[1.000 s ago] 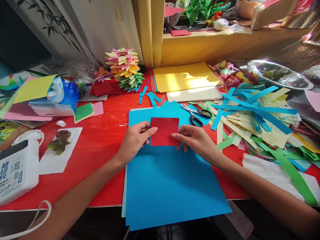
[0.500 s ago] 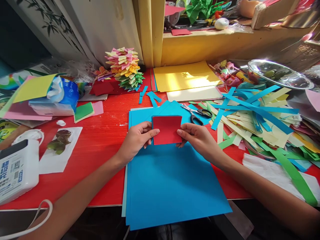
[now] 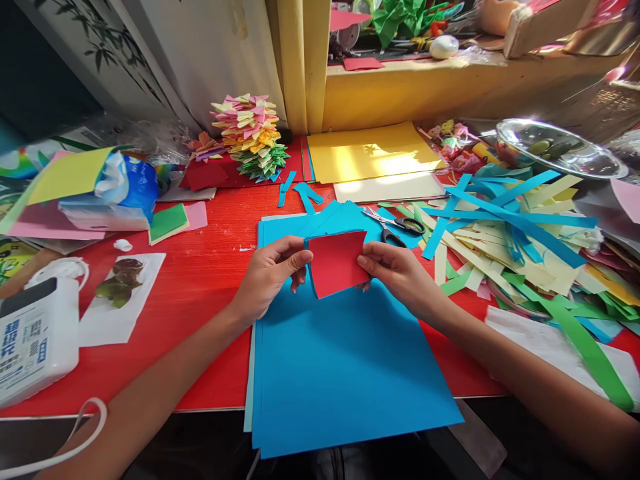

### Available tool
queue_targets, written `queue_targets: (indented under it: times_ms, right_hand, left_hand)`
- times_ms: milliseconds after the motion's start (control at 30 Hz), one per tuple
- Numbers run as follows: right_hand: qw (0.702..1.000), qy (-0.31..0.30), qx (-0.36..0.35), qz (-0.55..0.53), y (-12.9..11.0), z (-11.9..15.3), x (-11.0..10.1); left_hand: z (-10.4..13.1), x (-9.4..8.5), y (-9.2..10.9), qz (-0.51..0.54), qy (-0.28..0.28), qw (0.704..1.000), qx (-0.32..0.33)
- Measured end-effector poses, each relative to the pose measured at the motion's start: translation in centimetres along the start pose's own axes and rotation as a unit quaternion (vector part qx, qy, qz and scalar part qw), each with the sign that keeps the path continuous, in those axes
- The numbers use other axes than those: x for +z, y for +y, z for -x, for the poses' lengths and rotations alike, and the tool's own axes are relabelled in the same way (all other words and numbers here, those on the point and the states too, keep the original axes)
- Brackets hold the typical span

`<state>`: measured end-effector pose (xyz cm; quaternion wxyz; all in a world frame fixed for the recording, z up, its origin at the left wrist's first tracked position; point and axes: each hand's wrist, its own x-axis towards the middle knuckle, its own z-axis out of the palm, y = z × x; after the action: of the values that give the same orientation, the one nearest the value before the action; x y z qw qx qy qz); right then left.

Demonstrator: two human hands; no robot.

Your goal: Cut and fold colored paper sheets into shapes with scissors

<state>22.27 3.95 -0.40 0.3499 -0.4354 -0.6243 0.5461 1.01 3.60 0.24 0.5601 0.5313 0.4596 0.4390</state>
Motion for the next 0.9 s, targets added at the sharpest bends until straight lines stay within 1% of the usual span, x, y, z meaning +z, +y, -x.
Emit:
queue_targets:
  times_ms: [100, 233, 300, 367, 433, 533, 600, 667, 733, 800, 867, 900]
  right_hand:
    - [0.999, 0.003, 0.011, -0.040, 0.1, -0.1, 0.1]
    - [0.996, -0.010, 0.012, -0.086, 0.5, -0.2, 0.4]
    - [0.996, -0.015, 0.005, -0.088, 0.7, -0.3, 0.4]
    - [0.998, -0.012, -0.010, -0.068, 0.8, -0.2, 0.4]
    - [0.999, 0.001, -0.022, -0.033, 0.8, -0.1, 0.3]
    - [0.999, 0.025, -0.028, 0.006, 0.3, 0.0, 0.1]
    - [0.999, 0.027, -0.022, 0.015, -0.2, 0.1, 0.0]
    - [1.000, 0.019, -0.011, 0.012, -0.5, 0.1, 0.1]
    - [1.000, 0.006, 0.003, 0.000, -0.6, 0.2, 0.2]
    - [1.000, -0.005, 0.010, 0.010, -0.4, 0.3, 0.3]
    - [0.998, -0.002, 0.000, 0.059, -0.1, 0.4, 0.5]
    - [0.995, 0.009, -0.013, 0.095, 0.1, 0.4, 0.6]
  left_hand:
    - [0.0, 0.0, -0.1, 0.035, -0.010, 0.999, -0.007]
    - [0.0, 0.1, -0.2, 0.060, -0.015, 0.998, -0.022]
    - [0.1, 0.2, -0.2, 0.060, -0.011, 0.998, -0.026]
    - [0.1, 0.1, -0.1, 0.039, -0.002, 0.999, -0.014]
    - [0.1, 0.0, 0.0, 0.006, 0.020, 1.000, 0.012]
    - [0.0, -0.3, 0.1, -0.027, 0.084, 0.994, 0.060]
    - [0.0, -0.5, 0.2, -0.051, 0.130, 0.986, 0.092]
    - [0.0, -0.6, 0.5, -0.096, 0.159, 0.976, 0.116]
    - [0.0, -0.5, 0.7, -0.143, 0.171, 0.967, 0.126]
    - [0.1, -0.3, 0.8, -0.167, 0.167, 0.964, 0.125]
    - [0.3, -0.1, 0.7, -0.170, 0.157, 0.965, 0.120]
    - [0.4, 0.0, 0.6, -0.170, 0.150, 0.967, 0.119]
